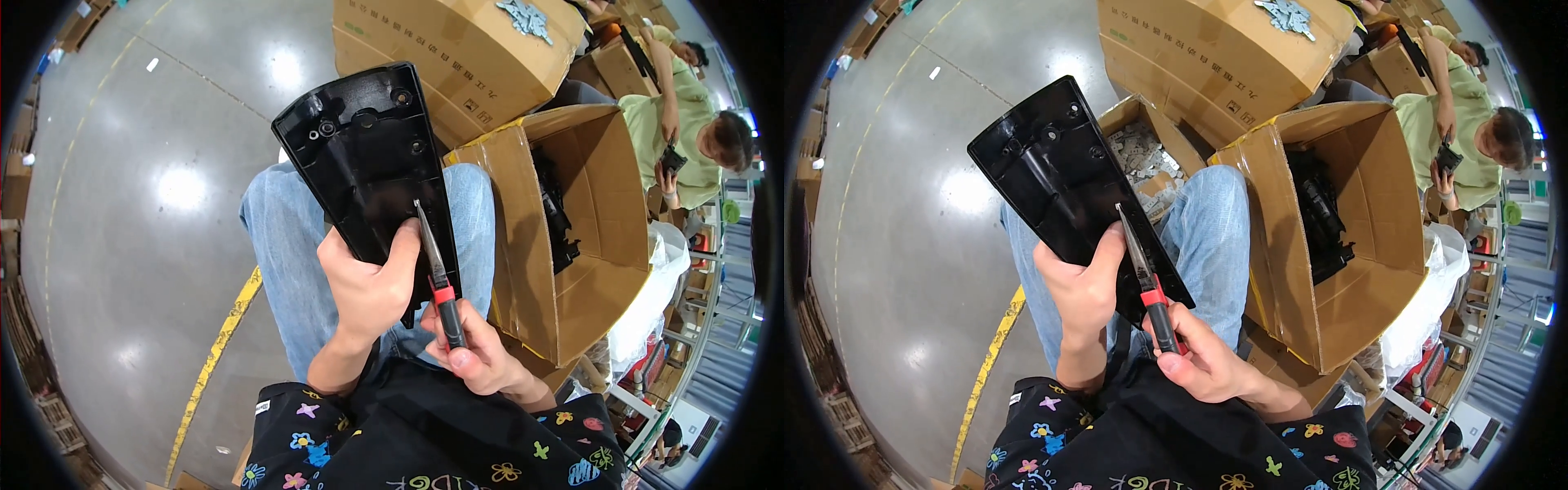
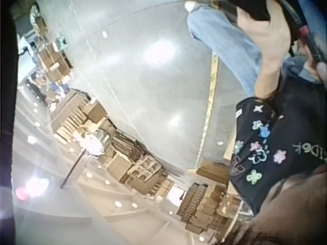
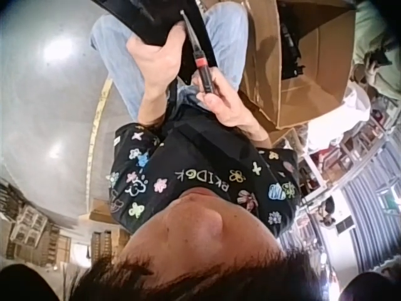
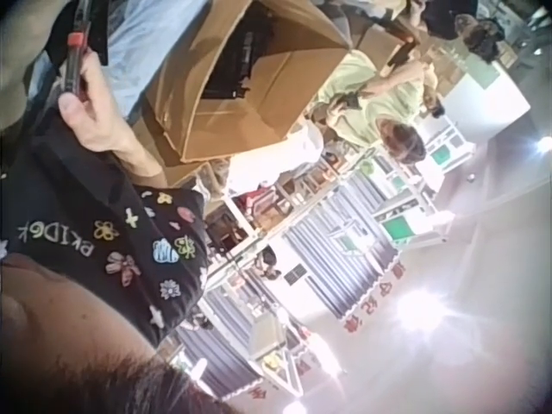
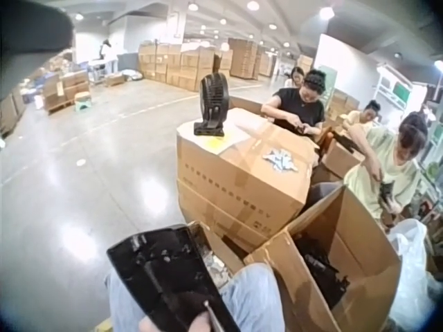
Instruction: Trim and assemble plastic components using pliers in a factory setting.
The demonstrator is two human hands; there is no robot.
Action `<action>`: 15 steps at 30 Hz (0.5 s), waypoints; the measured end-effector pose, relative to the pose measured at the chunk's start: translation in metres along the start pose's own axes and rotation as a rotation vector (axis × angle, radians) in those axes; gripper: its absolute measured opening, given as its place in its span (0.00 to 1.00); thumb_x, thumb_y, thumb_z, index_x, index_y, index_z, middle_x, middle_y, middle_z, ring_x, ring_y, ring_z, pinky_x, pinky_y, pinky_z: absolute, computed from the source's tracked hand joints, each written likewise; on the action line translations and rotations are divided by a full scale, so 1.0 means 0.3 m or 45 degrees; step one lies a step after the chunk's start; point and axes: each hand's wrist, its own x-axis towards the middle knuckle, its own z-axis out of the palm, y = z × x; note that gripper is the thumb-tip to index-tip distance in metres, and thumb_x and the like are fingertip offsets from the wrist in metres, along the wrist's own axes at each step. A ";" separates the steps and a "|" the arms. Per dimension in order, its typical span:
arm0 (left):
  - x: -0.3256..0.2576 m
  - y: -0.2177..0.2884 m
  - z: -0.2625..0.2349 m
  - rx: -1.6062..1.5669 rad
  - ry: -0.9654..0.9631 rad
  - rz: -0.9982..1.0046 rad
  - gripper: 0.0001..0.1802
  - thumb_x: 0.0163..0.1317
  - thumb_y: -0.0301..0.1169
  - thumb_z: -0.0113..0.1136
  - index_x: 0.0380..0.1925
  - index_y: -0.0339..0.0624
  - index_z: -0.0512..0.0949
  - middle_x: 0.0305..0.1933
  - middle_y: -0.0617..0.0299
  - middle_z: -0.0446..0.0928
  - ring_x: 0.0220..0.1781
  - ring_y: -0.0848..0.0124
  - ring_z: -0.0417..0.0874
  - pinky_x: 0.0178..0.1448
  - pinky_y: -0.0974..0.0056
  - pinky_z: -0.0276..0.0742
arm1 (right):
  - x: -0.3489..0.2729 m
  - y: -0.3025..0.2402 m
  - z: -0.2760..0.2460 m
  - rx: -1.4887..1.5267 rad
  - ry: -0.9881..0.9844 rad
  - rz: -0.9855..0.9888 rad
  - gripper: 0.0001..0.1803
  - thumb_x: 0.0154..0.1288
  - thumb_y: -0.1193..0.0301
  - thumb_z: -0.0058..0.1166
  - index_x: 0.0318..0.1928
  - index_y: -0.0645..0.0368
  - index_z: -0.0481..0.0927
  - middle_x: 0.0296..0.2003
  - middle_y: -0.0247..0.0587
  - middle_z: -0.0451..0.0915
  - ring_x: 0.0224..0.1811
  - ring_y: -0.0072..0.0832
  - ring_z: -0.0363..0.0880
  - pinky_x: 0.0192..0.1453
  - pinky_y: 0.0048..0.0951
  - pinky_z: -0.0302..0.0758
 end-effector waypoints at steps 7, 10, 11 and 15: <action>-0.006 -0.030 -0.007 0.125 -0.125 0.073 0.06 0.52 0.17 0.57 0.31 0.34 0.78 0.23 0.64 0.78 0.24 0.79 0.75 0.29 0.73 0.70 | -0.033 -0.075 -0.029 0.305 0.194 0.105 0.22 0.55 0.69 0.60 0.45 0.63 0.64 0.35 0.39 0.69 0.31 0.15 0.64 0.37 0.17 0.65; -0.008 -0.043 -0.005 0.060 -0.070 0.139 0.06 0.52 0.17 0.56 0.31 0.33 0.78 0.22 0.63 0.77 0.22 0.79 0.74 0.28 0.72 0.69 | 0.013 -0.182 -0.014 0.508 0.293 0.337 0.26 0.51 0.68 0.63 0.46 0.65 0.64 0.33 0.39 0.70 0.22 0.13 0.64 0.26 0.13 0.62; -0.006 -0.034 -0.004 0.142 -0.069 0.183 0.06 0.52 0.17 0.57 0.31 0.33 0.78 0.22 0.63 0.77 0.22 0.79 0.74 0.28 0.72 0.69 | 0.017 -0.172 -0.039 0.698 0.190 0.431 0.29 0.48 0.68 0.65 0.48 0.64 0.65 0.31 0.38 0.71 0.16 0.13 0.63 0.19 0.11 0.57; -0.010 -0.031 0.026 0.154 0.014 0.251 0.05 0.51 0.17 0.58 0.30 0.33 0.78 0.21 0.63 0.77 0.22 0.78 0.75 0.28 0.72 0.69 | 0.010 -0.074 -0.054 1.180 -0.084 0.366 0.32 0.47 0.67 0.67 0.51 0.59 0.66 0.28 0.36 0.68 0.19 0.19 0.66 0.28 0.18 0.70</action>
